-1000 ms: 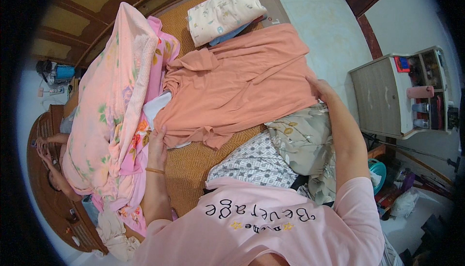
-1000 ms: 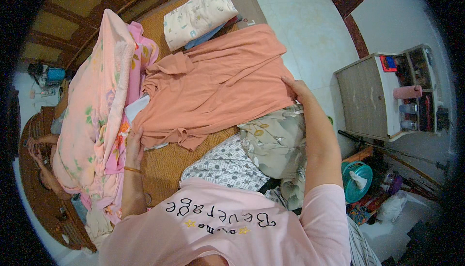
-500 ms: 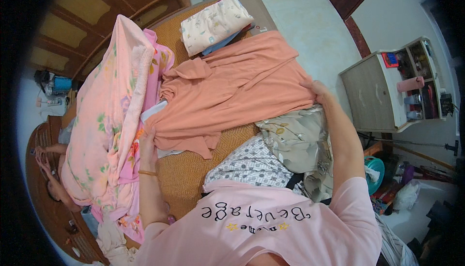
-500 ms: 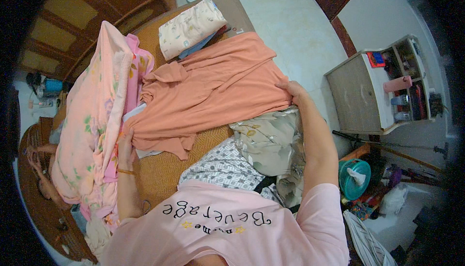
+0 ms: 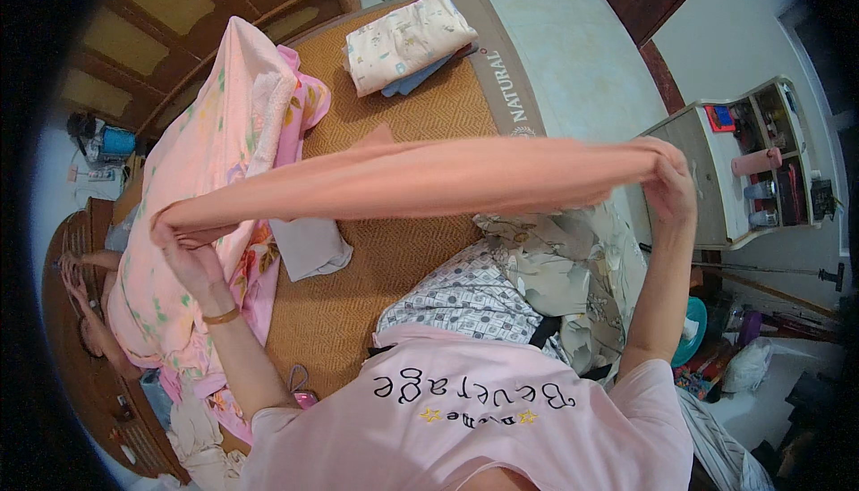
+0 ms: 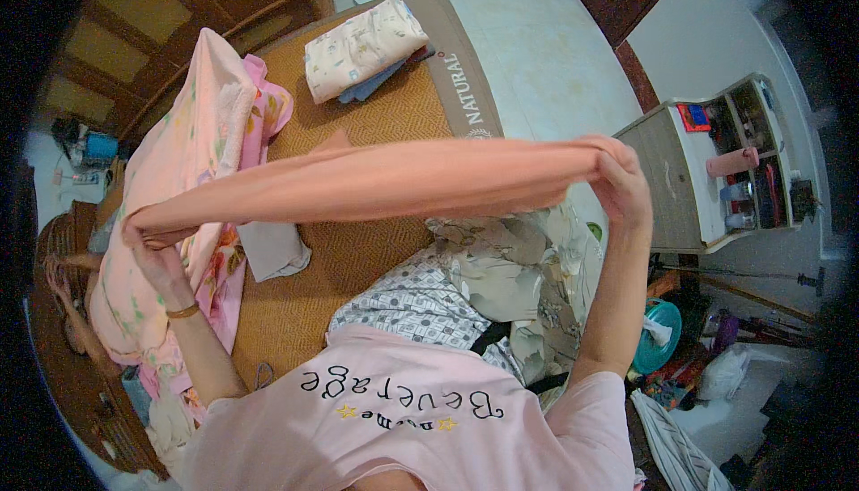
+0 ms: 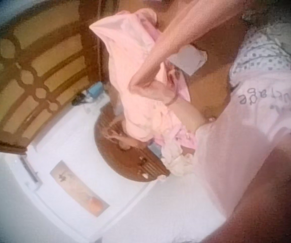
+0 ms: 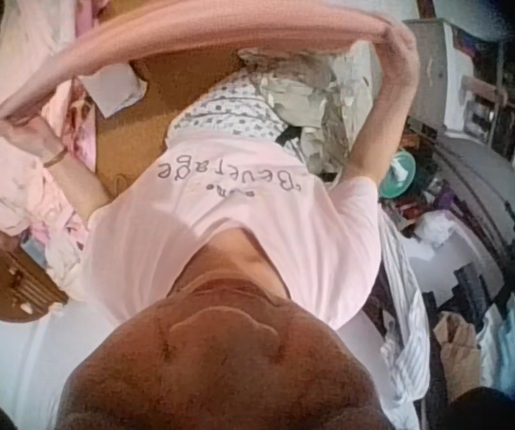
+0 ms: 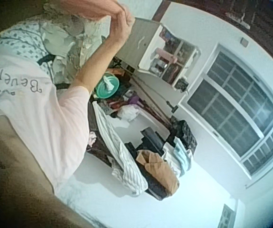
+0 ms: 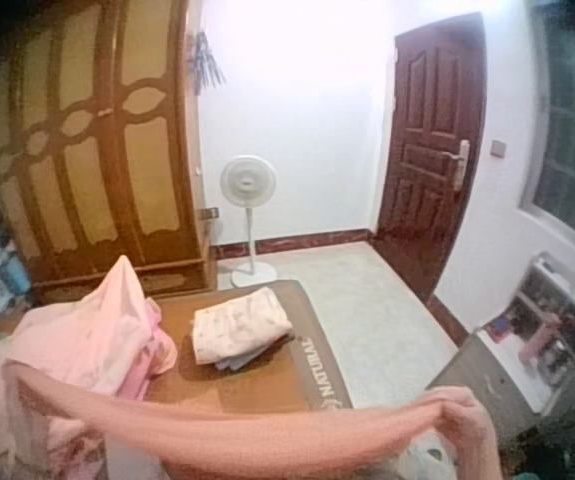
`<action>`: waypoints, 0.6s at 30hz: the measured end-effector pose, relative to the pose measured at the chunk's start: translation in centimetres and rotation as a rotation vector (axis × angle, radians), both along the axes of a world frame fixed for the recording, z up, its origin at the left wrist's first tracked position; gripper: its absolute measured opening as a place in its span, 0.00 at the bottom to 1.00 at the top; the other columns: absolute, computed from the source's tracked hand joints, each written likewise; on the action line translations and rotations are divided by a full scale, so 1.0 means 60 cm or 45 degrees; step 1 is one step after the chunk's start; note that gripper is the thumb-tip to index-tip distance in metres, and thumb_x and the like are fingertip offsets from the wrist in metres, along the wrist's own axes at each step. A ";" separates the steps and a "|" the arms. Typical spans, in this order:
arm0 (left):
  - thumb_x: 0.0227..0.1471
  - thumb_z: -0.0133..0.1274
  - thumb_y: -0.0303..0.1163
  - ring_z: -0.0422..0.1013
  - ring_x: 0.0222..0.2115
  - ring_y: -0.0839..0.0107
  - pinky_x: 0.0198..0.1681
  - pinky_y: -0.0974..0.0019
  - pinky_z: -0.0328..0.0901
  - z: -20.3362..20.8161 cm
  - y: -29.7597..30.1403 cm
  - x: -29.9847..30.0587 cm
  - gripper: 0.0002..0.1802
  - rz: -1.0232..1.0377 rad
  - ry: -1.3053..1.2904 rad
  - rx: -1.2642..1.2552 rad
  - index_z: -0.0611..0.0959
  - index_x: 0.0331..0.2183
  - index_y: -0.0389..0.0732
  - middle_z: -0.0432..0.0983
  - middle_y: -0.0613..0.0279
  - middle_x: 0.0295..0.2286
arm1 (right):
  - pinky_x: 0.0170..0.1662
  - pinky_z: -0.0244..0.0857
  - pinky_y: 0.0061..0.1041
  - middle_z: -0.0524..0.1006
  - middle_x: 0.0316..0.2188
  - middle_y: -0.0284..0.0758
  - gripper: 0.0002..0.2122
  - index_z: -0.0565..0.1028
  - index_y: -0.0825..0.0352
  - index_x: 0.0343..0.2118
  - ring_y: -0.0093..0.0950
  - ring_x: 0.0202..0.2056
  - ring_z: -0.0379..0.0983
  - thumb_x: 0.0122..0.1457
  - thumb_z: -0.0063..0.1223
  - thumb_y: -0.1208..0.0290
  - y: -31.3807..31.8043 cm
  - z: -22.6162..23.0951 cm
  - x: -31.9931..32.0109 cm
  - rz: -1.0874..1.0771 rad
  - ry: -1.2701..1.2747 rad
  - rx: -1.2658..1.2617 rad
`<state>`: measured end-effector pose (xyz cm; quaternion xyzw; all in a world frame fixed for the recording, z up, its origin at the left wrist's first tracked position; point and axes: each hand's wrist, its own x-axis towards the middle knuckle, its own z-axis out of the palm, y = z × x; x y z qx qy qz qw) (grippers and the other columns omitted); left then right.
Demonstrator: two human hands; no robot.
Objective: The person sits on a mat and folds several garments one by one, including a pink shirt, a maroon shirt, a blue towel, and patterned pants. Each item is smoothed, folded into a compact rectangle, and stacked on the mat.
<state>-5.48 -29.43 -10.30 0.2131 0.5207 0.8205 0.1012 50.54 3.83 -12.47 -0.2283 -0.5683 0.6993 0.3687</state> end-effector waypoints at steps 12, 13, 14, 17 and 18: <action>0.59 0.45 0.37 0.68 0.39 0.75 0.46 0.69 0.64 -0.183 0.120 -0.037 0.14 -0.356 -0.271 -0.270 0.72 0.44 0.41 0.71 0.65 0.38 | 0.46 0.64 0.27 0.75 0.40 0.33 0.13 0.71 0.68 0.44 0.25 0.42 0.70 0.60 0.48 0.65 0.104 -0.177 -0.062 -0.316 -0.126 -0.554; 0.59 0.46 0.35 0.68 0.39 0.75 0.46 0.69 0.63 -0.222 0.143 -0.043 0.13 -0.358 -0.328 -0.251 0.72 0.44 0.40 0.71 0.65 0.38 | 0.49 0.62 0.28 0.74 0.41 0.34 0.14 0.71 0.68 0.44 0.25 0.44 0.69 0.61 0.46 0.64 0.123 -0.212 -0.075 -0.404 -0.234 -0.651; 0.58 0.47 0.33 0.68 0.40 0.74 0.47 0.69 0.63 -0.253 0.163 -0.051 0.12 -0.308 -0.417 -0.252 0.72 0.43 0.39 0.71 0.65 0.38 | 0.47 0.64 0.28 0.74 0.40 0.33 0.12 0.71 0.67 0.43 0.25 0.41 0.70 0.60 0.47 0.65 0.136 -0.244 -0.086 -0.345 -0.180 -0.636; 0.58 0.46 0.30 0.67 0.40 0.74 0.49 0.69 0.63 -0.316 0.204 -0.070 0.11 -0.231 -0.445 -0.239 0.72 0.43 0.38 0.70 0.64 0.38 | 0.43 0.66 0.27 0.75 0.36 0.32 0.10 0.72 0.66 0.40 0.25 0.37 0.71 0.60 0.48 0.66 0.170 -0.311 -0.112 -0.397 -0.184 -0.699; 0.58 0.46 0.30 0.67 0.41 0.73 0.49 0.68 0.63 -0.324 0.211 -0.075 0.11 -0.282 -0.446 -0.182 0.71 0.43 0.39 0.70 0.64 0.39 | 0.43 0.65 0.27 0.75 0.37 0.32 0.09 0.71 0.66 0.40 0.26 0.37 0.70 0.60 0.48 0.66 0.178 -0.322 -0.117 -0.430 -0.198 -0.731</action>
